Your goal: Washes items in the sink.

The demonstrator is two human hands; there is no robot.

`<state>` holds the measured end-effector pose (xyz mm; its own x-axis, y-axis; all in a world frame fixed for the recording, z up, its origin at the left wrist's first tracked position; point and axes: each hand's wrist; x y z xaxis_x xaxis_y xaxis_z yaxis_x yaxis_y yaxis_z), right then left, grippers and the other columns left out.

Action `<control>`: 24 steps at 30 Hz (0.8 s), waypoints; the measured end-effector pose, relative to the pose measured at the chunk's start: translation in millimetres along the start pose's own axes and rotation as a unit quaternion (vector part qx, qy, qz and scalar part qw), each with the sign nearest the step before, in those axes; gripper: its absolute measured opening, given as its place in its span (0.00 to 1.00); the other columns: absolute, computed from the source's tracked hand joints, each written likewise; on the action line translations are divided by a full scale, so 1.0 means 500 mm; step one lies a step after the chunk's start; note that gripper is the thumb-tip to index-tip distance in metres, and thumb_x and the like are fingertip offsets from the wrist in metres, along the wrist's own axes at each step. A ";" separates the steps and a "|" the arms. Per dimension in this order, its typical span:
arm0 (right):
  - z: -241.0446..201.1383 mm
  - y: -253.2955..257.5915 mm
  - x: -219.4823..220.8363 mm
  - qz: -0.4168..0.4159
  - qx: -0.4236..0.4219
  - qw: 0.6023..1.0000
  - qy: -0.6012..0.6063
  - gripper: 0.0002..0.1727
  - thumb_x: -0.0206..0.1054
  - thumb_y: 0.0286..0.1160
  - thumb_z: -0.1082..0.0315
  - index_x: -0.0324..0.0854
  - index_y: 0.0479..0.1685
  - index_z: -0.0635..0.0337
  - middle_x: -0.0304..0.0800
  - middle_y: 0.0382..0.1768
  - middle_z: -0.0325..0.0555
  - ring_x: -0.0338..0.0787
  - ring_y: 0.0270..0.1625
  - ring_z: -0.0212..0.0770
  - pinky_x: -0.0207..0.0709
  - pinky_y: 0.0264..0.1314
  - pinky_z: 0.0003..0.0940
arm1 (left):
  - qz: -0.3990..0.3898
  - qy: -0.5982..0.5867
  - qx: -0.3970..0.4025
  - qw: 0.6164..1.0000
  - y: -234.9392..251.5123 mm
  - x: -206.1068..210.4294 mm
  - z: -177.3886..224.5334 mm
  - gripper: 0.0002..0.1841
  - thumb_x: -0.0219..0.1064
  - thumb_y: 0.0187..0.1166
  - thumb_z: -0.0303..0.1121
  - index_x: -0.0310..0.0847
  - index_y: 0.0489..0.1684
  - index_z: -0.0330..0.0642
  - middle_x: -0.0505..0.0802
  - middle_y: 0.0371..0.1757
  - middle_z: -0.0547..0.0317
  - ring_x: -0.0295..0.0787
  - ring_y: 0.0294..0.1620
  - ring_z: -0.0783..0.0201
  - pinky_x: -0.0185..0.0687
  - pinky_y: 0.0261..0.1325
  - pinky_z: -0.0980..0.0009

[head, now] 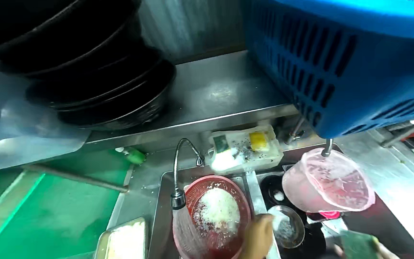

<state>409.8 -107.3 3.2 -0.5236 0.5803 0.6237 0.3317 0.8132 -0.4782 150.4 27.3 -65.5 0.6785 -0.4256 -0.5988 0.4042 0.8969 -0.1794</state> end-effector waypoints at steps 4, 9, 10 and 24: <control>0.038 0.107 0.282 -0.010 0.047 0.995 -0.088 0.22 0.42 0.91 0.52 0.74 0.64 0.56 0.92 0.47 0.54 0.94 0.45 0.49 0.91 0.45 0.49 | 0.155 -0.222 -0.267 0.925 -0.099 -0.082 -0.223 0.14 0.62 0.85 0.31 0.85 0.60 0.32 0.94 0.51 0.44 0.94 0.49 0.53 0.91 0.58 0.52; 0.112 0.306 0.516 0.069 -0.039 0.992 -0.097 0.17 0.47 0.91 0.52 0.70 0.57 0.54 0.81 0.39 0.41 0.86 0.38 0.37 0.84 0.42 0.39 | 0.372 -0.509 -0.393 0.670 -0.132 -0.268 -0.258 0.21 0.42 0.96 0.36 0.68 0.73 0.28 0.89 0.50 0.41 0.89 0.40 0.55 0.87 0.45 0.59; 0.153 0.312 0.533 0.083 -0.038 0.988 -0.126 0.18 0.47 0.92 0.53 0.71 0.58 0.57 0.82 0.38 0.42 0.86 0.36 0.36 0.84 0.41 0.37 | 0.389 -0.546 -0.376 0.640 -0.125 -0.303 -0.249 0.23 0.39 0.97 0.39 0.66 0.76 0.31 0.90 0.54 0.40 0.91 0.44 0.54 0.88 0.47 0.57; 0.790 0.130 0.655 -0.136 0.338 0.923 -0.126 0.27 0.40 0.94 0.49 0.70 0.24 0.50 0.75 0.14 0.34 0.75 0.12 0.29 0.72 0.14 0.23 | 0.410 -0.759 -0.119 0.492 -0.111 -0.338 -0.318 0.22 0.41 0.96 0.46 0.80 0.50 0.43 0.88 0.33 0.65 0.86 0.34 0.74 0.85 0.40 0.76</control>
Point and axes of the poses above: each hand's wrist, its own y-axis towards the middle knuckle, its own x-axis out of the palm, z = x × y
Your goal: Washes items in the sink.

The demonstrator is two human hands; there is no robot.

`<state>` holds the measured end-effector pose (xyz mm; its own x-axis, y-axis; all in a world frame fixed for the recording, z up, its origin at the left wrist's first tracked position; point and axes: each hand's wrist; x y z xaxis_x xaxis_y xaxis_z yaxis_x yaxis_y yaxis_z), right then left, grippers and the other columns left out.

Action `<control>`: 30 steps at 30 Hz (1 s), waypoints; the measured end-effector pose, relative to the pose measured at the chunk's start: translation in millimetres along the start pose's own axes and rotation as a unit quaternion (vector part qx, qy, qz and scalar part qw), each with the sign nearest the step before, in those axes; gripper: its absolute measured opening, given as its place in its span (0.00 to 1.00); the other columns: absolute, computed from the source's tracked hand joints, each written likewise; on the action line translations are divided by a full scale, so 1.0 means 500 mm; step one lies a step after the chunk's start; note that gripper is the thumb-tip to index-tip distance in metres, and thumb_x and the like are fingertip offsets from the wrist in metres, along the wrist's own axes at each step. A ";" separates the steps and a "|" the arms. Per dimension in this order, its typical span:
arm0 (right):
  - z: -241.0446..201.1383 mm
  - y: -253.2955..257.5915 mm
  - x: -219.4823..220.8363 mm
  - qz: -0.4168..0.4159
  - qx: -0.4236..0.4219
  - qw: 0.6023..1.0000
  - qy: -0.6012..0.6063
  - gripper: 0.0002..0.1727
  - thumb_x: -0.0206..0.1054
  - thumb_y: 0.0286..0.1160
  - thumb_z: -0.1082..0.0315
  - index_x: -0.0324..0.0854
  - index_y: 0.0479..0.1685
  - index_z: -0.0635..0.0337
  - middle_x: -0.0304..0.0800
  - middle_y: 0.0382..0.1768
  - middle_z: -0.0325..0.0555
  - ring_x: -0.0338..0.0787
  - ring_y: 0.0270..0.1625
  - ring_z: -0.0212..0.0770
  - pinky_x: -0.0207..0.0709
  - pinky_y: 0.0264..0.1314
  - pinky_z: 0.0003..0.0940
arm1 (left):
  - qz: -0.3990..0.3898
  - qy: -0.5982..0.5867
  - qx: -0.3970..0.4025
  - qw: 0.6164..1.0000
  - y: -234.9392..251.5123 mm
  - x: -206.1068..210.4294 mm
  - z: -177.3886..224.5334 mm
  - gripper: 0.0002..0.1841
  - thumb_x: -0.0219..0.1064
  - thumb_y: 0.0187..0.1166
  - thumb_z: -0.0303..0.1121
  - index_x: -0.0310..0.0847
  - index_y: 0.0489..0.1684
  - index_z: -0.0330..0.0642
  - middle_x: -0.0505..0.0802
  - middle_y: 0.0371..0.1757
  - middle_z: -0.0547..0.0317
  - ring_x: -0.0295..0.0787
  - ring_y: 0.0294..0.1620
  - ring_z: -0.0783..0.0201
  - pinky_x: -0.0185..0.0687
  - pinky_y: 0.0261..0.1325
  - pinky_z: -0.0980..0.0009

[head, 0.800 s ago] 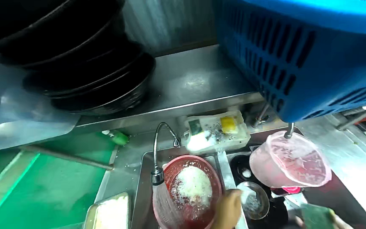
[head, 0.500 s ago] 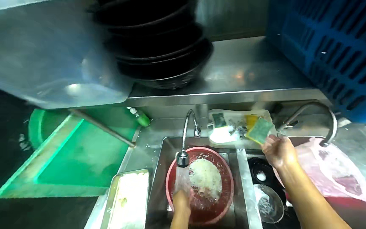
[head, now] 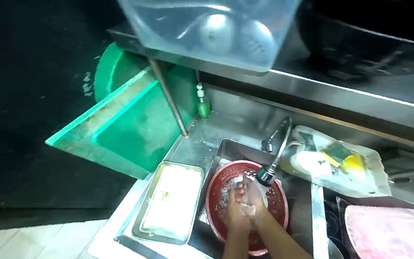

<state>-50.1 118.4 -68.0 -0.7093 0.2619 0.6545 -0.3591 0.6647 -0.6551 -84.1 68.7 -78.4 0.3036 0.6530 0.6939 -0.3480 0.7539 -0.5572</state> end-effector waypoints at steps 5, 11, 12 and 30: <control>-0.016 0.042 0.022 0.174 -0.191 0.777 -0.574 0.15 0.61 0.85 0.62 0.86 0.42 0.67 0.86 0.31 0.51 0.84 0.34 0.42 0.80 0.43 0.44 | 0.051 0.075 -0.100 0.991 -0.011 0.018 -0.009 0.25 0.42 0.96 0.47 0.71 0.76 0.37 0.88 0.62 0.45 0.86 0.60 0.54 0.85 0.61 0.53; -0.019 -0.037 -0.041 0.011 -0.146 0.733 -0.664 0.28 0.49 0.92 0.56 0.74 0.78 0.67 0.83 0.73 0.59 0.81 0.77 0.45 0.70 0.83 0.43 | 0.018 0.072 -0.100 0.992 0.021 0.047 0.015 0.29 0.35 0.95 0.53 0.74 0.64 0.39 0.88 0.50 0.50 0.87 0.47 0.61 0.86 0.50 0.62; -0.013 -0.058 -0.037 0.019 -0.125 0.744 -0.657 0.30 0.47 0.92 0.55 0.70 0.82 0.67 0.79 0.76 0.61 0.79 0.79 0.49 0.68 0.84 0.47 | -0.010 0.097 -0.084 0.992 0.018 0.035 0.017 0.30 0.34 0.96 0.50 0.63 0.83 0.38 0.83 0.71 0.44 0.83 0.64 0.58 0.80 0.65 0.60; 0.007 -0.081 -0.069 0.133 -0.103 0.756 -0.632 0.20 0.57 0.88 0.63 0.79 0.67 0.69 0.89 0.58 0.53 0.86 0.63 0.38 0.78 0.70 0.36 | 0.062 0.270 0.075 0.958 0.099 -0.012 -0.089 0.12 0.54 0.86 0.26 0.85 0.47 0.32 0.88 0.30 0.56 0.85 0.30 0.68 0.84 0.38 0.69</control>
<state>-13.2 80.0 -65.2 -0.7999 -0.3852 -0.4602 -0.0909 0.8357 -0.5415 -63.5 105.4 -130.3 0.6525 0.7093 0.2666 -0.5217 0.6757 -0.5208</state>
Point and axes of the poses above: each hand's wrist, its own y-axis towards the middle knuckle, its own x-axis out of the palm, z = x × y
